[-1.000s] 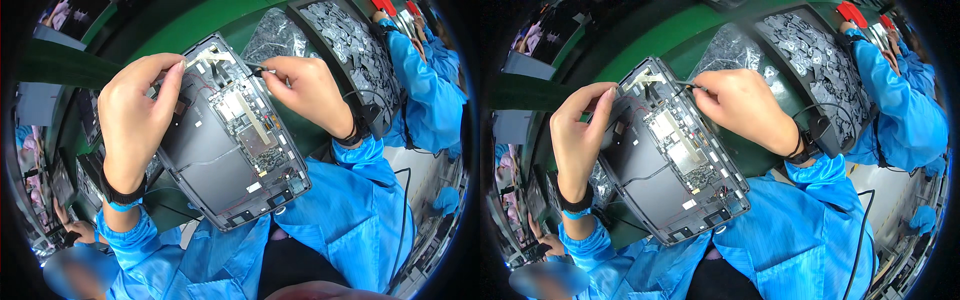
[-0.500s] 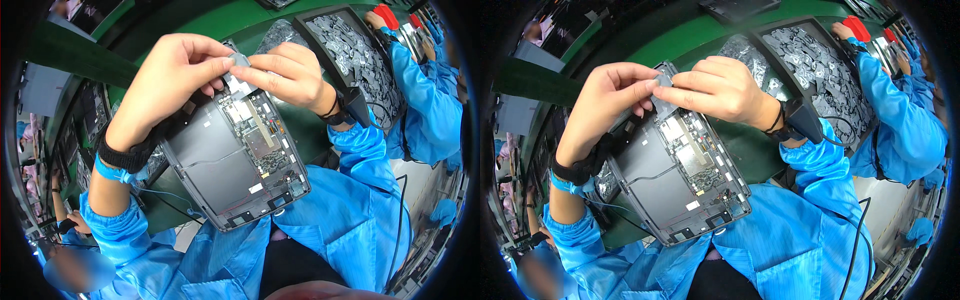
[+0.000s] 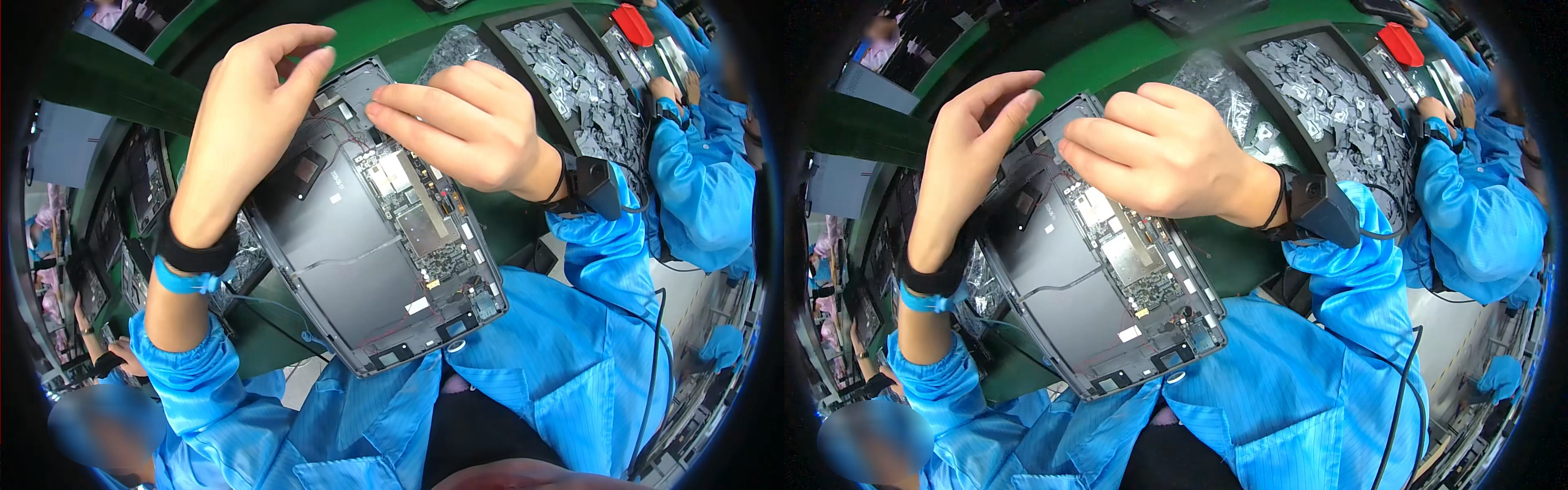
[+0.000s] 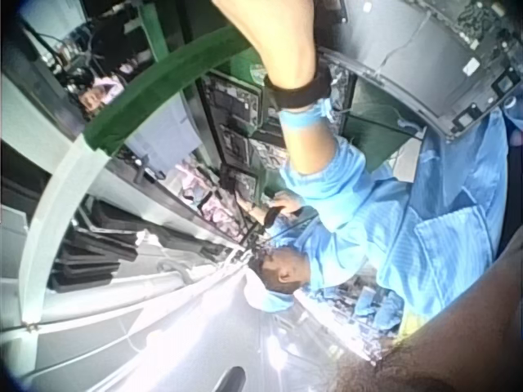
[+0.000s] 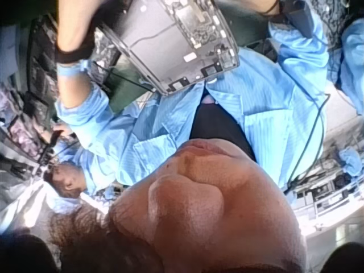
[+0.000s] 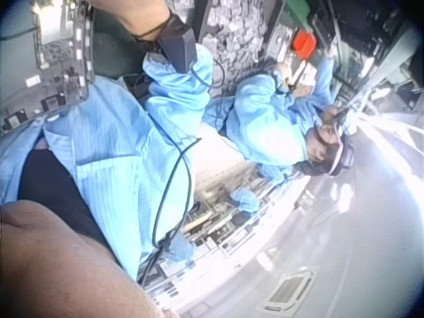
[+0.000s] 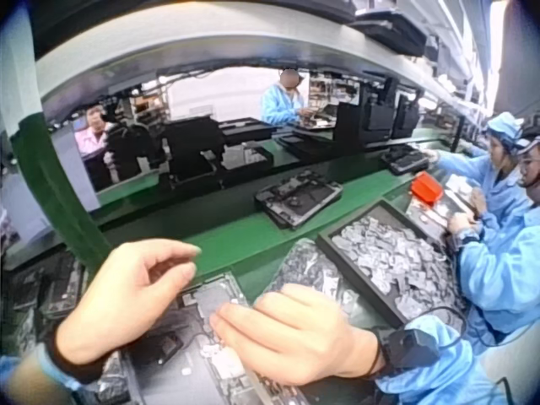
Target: Assembling internal components and connecting ribbon cables in a tablet computer on an electronics assembly line.
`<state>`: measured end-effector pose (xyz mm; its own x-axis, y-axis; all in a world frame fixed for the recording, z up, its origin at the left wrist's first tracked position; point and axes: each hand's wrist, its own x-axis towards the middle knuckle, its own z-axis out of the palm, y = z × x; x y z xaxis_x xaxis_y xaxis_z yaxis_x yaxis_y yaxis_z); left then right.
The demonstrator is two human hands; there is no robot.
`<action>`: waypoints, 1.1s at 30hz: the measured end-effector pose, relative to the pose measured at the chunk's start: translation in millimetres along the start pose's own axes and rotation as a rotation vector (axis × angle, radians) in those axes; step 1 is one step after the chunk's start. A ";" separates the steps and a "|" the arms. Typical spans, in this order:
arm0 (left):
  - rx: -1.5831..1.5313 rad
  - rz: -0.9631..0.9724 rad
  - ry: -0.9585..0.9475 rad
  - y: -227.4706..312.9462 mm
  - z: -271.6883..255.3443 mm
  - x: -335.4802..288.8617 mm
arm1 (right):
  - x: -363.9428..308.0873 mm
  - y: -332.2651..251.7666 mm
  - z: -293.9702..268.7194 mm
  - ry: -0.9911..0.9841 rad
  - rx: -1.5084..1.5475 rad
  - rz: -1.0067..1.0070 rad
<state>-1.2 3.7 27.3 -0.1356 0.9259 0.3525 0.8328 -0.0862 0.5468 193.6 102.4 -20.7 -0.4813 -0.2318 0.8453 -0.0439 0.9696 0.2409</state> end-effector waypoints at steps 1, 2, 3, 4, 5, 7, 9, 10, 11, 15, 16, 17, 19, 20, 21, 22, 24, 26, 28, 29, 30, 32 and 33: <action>0.094 -0.018 0.023 1.7 -1.0 0.4 | -0.1 0.9 1.5 -0.002 -0.004 0.000; 0.092 -0.014 0.022 2.4 -0.5 0.5 | -0.7 1.9 3.6 -0.029 -0.017 0.003; 0.099 -0.054 -0.070 1.9 -0.2 -0.9 | -1.6 1.6 6.9 -0.054 -0.026 0.007; 0.106 -0.093 -0.162 1.5 0.3 -1.7 | -2.2 1.3 9.5 -0.053 -0.026 0.009; 0.159 -0.041 -0.131 0.2 2.8 -2.6 | -2.7 1.5 11.7 -0.077 -0.040 0.043; 0.179 -0.044 -0.110 0.7 2.9 -3.2 | -1.9 -2.1 13.0 -0.097 -0.050 0.079; 0.197 -0.043 -0.087 1.9 4.3 -2.5 | 2.3 -8.8 6.7 -0.254 -0.094 0.152; 0.240 -0.009 -0.060 2.2 5.7 -2.3 | 4.9 -9.9 5.4 -0.254 -0.096 0.152; 0.283 0.025 -0.032 2.7 6.3 -1.4 | 8.4 -10.3 5.1 -0.288 -0.108 0.142; 0.338 0.043 0.002 2.9 13.1 -3.4 | 10.8 -3.9 -2.0 -0.404 -0.070 0.149; 0.372 0.081 0.025 2.4 14.6 -5.1 | 11.3 -1.3 -3.6 -0.407 -0.067 0.149; 0.406 0.120 0.050 1.8 14.6 -6.0 | 11.9 2.0 -5.9 -0.470 0.008 0.156; 0.410 0.132 0.048 2.2 16.9 -7.1 | 13.1 5.6 -11.8 -0.558 0.120 0.162; 0.414 0.149 0.050 3.1 17.3 -7.0 | 17.2 5.1 -12.8 -0.559 0.121 0.162; 0.408 0.148 0.045 2.1 19.4 -8.9 | 21.4 -0.3 -11.9 -0.655 0.088 0.124; 0.422 0.183 0.071 0.5 21.7 -10.0 | 23.3 -4.4 -12.4 -0.749 0.055 0.084; 0.444 0.222 0.103 -1.0 21.2 -13.8 | 19.9 -3.8 -11.2 -0.736 0.090 0.137; 0.382 0.121 0.013 -3.0 12.6 -19.2 | 17.0 0.8 -7.7 -0.706 0.125 0.178; 0.396 0.147 0.057 -0.1 -3.0 -34.5 | 10.0 5.0 -11.1 -0.489 0.382 0.339; 0.397 0.177 0.102 3.3 -11.6 -45.6 | -3.0 1.5 -10.2 -0.332 0.451 0.402; 0.407 0.090 0.060 7.5 -15.6 -62.0 | -14.0 -5.9 -23.3 -0.296 0.500 0.565; 0.291 -0.033 0.217 22.9 -17.6 -98.8 | -44.9 -26.4 -49.2 -0.217 0.619 0.860; 0.181 -0.157 0.273 23.7 -6.7 -128.0 | -57.5 -45.2 -54.7 -0.298 0.663 0.920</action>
<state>32.3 -119.3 0.2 -0.3875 0.7880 0.4784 0.8687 0.1385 0.4755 271.1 67.6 -54.0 -0.7519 0.5201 0.4052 0.0219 0.6339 -0.7731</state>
